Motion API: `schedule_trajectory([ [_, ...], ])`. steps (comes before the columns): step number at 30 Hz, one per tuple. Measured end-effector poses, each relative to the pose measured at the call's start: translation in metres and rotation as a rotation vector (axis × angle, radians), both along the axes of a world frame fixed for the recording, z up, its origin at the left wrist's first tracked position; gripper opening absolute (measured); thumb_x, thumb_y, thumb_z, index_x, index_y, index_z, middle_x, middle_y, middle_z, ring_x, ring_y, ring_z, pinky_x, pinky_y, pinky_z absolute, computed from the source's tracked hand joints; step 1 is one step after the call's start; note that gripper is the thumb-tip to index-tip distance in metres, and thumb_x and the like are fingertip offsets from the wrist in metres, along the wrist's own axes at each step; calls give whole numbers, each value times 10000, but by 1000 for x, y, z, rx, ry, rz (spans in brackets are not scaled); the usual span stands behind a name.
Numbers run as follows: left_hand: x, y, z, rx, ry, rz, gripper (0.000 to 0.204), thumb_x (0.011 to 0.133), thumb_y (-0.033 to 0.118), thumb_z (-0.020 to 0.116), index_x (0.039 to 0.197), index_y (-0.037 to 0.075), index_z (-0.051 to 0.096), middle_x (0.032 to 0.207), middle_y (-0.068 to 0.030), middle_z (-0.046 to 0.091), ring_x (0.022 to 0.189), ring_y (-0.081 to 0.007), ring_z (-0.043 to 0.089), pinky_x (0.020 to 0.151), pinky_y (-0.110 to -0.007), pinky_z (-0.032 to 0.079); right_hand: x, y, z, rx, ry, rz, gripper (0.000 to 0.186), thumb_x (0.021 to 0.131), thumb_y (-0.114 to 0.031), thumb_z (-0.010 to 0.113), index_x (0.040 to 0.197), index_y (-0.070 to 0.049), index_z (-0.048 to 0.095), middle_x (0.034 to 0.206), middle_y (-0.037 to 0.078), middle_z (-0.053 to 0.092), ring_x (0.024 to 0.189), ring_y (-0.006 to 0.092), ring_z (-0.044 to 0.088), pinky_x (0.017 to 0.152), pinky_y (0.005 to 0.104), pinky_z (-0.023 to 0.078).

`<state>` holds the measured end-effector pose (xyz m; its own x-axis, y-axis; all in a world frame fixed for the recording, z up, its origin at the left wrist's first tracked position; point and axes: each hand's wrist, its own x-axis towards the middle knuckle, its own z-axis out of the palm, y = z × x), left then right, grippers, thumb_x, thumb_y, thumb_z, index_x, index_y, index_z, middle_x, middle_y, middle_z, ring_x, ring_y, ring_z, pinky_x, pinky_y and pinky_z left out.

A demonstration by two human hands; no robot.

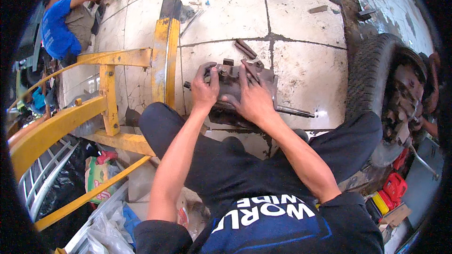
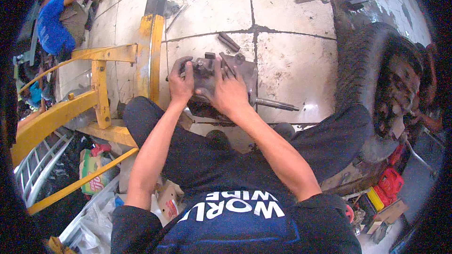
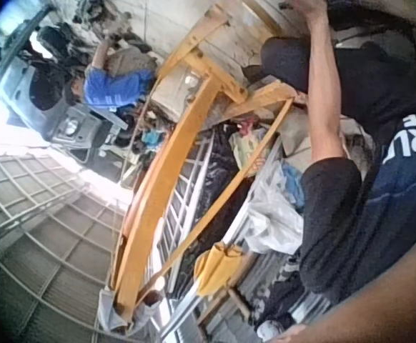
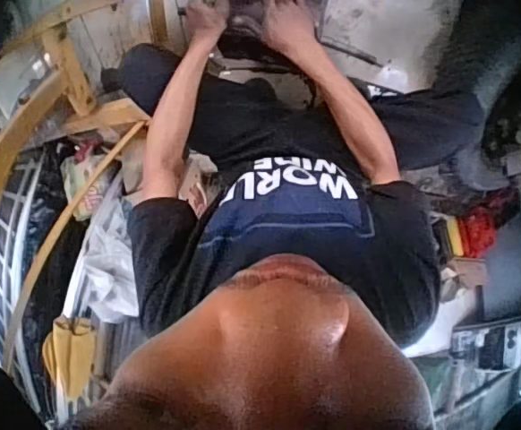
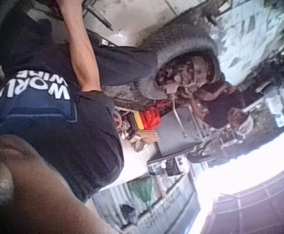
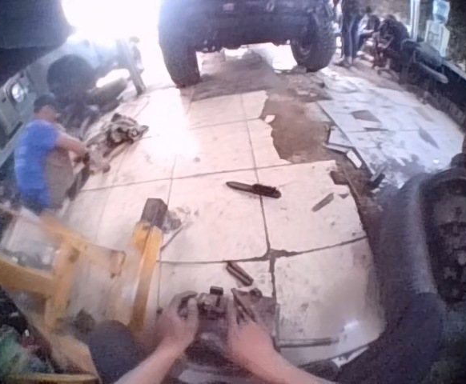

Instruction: The person sits on the floor and uses a metal file to scrape and smooth the surface of a metal engine casing. They rotate the casing to access different sides and then lift it to reveal the internal gears.

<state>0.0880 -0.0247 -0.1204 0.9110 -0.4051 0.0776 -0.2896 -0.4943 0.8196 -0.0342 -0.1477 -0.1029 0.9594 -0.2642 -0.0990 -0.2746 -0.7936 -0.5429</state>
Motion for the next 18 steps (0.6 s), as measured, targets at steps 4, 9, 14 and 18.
schedule_trajectory([
  [4,0,3,5,15,-65,3,233,982,218,579,1068,17,661,948,-176,715,881,-326,716,786,-385,548,-19,7,-3,39,-17,-29,935,925,-524,601,1461,155,247,1329,321,556,1302,368,515,1170,468,292],
  [9,-5,1,5,-24,10,69,231,972,222,603,1062,22,674,932,-170,723,860,-290,724,780,-381,553,-5,32,17,5,31,-164,1062,886,-614,602,1466,176,194,1416,348,465,1362,415,445,1200,520,203],
  [14,0,3,-4,-112,52,77,252,968,235,605,1069,18,683,942,-165,728,864,-298,722,783,-382,548,7,41,23,-158,80,-158,1217,850,-702,581,1496,176,41,1458,373,400,1431,408,365,1209,575,64],
  [18,6,8,-15,-156,64,79,277,972,256,599,1062,9,687,940,-164,729,894,-304,711,809,-384,534,7,41,15,-135,50,-147,1213,867,-688,569,1495,179,-1,1461,379,392,1437,409,353,1202,581,113],
])
